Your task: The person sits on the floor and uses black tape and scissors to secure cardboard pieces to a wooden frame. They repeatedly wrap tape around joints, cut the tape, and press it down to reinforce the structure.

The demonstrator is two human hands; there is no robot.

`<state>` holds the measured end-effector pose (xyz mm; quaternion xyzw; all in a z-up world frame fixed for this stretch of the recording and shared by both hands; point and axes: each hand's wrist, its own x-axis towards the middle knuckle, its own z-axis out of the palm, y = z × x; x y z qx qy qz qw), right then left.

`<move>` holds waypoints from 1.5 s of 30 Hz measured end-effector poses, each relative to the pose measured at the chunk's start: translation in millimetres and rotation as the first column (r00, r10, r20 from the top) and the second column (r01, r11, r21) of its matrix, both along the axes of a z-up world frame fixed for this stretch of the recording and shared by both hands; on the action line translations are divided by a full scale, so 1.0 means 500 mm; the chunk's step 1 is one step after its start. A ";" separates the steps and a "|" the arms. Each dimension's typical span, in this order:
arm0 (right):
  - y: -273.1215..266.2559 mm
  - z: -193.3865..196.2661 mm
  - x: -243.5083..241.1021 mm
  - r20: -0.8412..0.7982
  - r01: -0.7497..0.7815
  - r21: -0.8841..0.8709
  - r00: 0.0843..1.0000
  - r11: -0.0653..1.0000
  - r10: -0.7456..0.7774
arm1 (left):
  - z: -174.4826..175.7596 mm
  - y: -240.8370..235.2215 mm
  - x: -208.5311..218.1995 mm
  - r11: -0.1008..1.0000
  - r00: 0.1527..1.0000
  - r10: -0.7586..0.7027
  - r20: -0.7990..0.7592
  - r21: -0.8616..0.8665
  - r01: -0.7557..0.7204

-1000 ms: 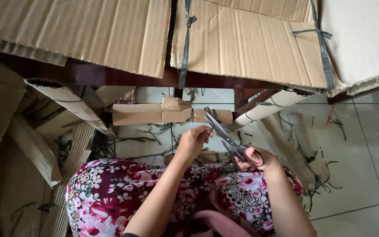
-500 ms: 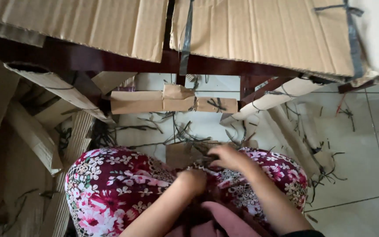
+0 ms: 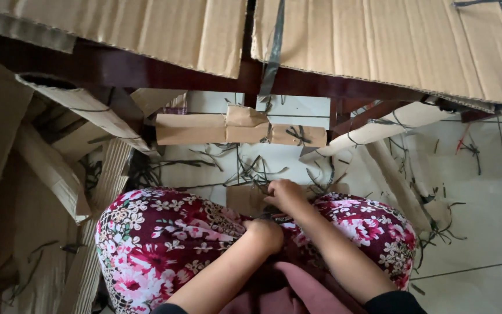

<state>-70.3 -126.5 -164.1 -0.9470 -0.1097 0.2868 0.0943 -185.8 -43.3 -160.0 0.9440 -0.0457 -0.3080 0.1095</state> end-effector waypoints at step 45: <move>-0.046 0.430 -0.109 -0.050 0.268 0.661 0.948 0.701 -0.315 | 0.355 0.169 0.139 0.167 0.915 0.344 -0.210 -0.945 -0.280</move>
